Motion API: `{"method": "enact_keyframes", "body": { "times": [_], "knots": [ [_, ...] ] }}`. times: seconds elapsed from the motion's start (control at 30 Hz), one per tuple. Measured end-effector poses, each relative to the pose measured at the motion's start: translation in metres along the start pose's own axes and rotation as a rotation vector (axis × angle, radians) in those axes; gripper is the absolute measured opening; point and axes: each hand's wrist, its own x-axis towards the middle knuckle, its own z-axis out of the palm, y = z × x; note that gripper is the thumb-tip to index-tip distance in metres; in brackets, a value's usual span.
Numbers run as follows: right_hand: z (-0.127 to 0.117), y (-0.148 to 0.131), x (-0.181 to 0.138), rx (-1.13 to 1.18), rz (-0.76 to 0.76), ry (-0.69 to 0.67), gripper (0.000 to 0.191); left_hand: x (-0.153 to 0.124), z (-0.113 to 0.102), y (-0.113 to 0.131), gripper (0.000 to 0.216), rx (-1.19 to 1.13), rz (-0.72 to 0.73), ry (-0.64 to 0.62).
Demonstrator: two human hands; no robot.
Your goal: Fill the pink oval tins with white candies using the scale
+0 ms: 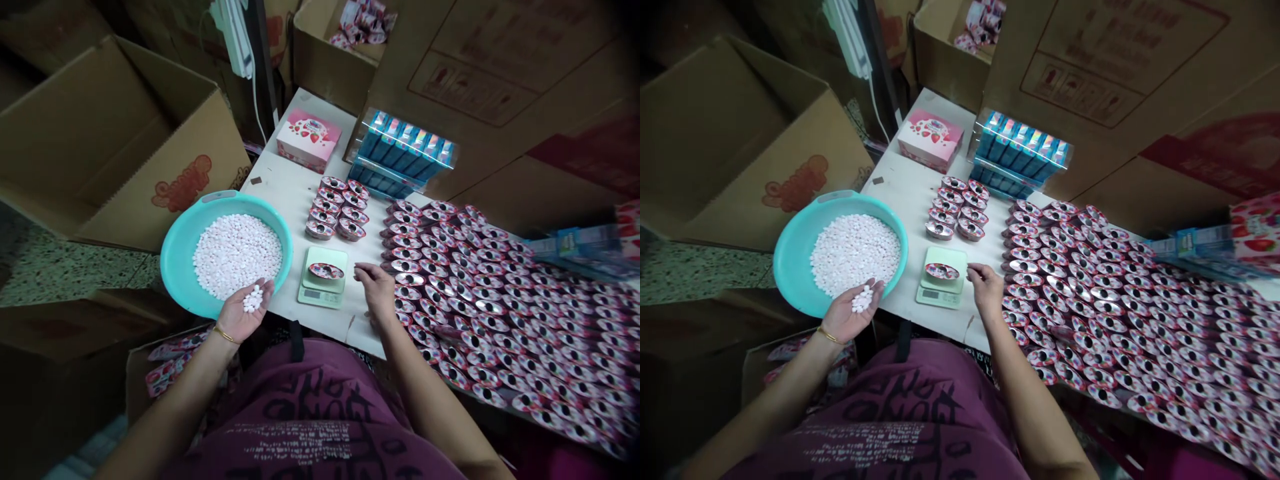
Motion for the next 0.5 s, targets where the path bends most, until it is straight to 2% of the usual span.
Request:
{"method": "enact_keyframes", "body": {
  "times": [0.1,0.2,0.37,0.5],
  "knots": [
    [-0.014,0.006,-0.004,0.168,0.147,0.130,0.023,0.000,-0.005,0.010,0.020,-0.019,0.021,0.025],
    [-0.016,0.007,-0.009,0.268,0.192,0.194,0.024,0.002,-0.007,0.012,0.020,-0.025,0.021,0.017],
    [0.002,-0.007,-0.018,0.341,0.153,0.127,0.020,0.006,-0.004,0.000,0.020,0.019,0.008,-0.032],
    [0.028,-0.029,-0.029,0.327,0.118,-0.060,0.018,0.007,0.008,-0.017,0.018,0.090,-0.066,-0.080]
  ]
}}
